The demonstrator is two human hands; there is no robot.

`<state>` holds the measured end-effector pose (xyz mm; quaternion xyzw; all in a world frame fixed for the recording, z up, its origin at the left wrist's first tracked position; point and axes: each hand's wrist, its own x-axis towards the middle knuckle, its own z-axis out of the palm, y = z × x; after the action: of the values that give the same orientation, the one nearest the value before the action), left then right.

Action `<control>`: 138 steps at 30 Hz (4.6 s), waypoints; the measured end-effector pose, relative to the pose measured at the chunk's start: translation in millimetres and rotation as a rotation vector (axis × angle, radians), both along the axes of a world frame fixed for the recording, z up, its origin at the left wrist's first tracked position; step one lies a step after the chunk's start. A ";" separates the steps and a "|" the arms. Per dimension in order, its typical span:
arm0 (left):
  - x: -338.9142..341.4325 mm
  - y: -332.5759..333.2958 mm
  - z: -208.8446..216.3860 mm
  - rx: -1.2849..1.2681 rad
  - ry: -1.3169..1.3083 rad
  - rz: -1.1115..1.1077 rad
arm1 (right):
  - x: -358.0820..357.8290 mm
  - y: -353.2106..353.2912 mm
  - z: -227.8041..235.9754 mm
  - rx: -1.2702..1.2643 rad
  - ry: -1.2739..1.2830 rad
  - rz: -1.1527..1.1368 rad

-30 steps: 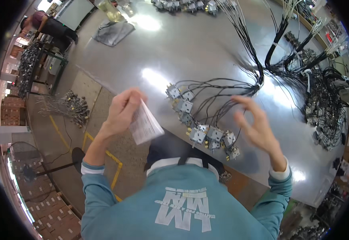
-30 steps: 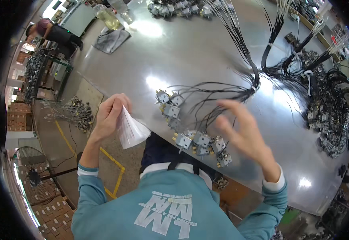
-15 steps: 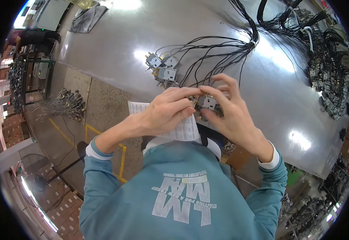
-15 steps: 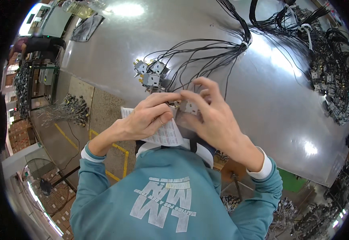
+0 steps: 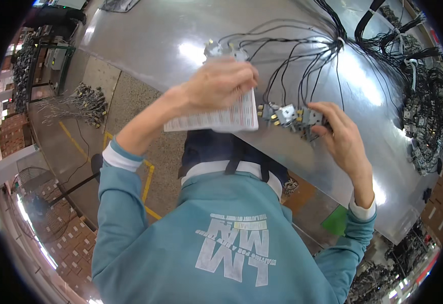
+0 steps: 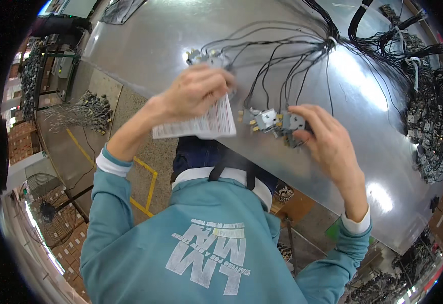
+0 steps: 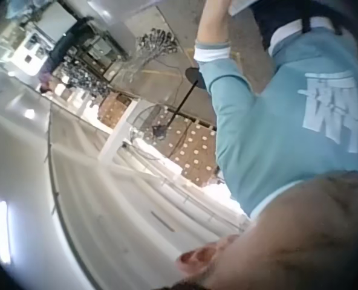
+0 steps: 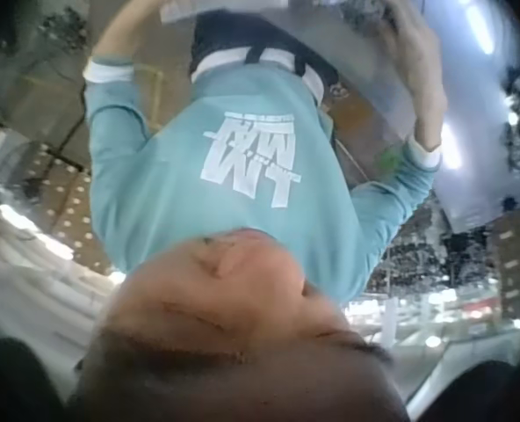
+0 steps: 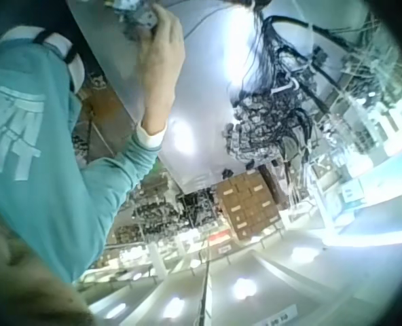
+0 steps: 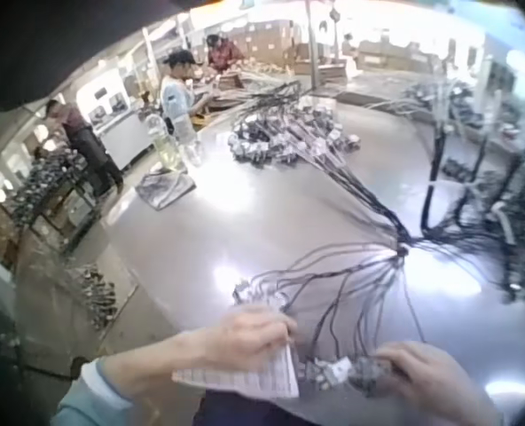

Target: Applying labels to electronic components and organizing wire harnesses at a manual assembly station.

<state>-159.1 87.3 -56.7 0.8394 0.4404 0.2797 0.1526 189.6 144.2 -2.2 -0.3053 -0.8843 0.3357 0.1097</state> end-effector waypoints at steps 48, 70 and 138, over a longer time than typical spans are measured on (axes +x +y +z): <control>20.7 -51.4 85.0 -0.423 -0.403 -0.146 | -65.8 -46.8 -30.2 0.314 0.040 0.020; 70.3 -73.1 28.8 0.046 0.001 -0.048 | -69.6 -22.6 -20.0 0.392 -0.162 0.121; 136.6 -50.1 -38.1 0.339 0.153 0.328 | 72.3 21.6 -27.7 0.592 -0.290 0.011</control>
<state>-22.4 37.2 -94.7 0.7891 0.5276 0.3062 -0.0716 261.9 165.8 -29.9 -0.2999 -0.9516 0.0177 0.0651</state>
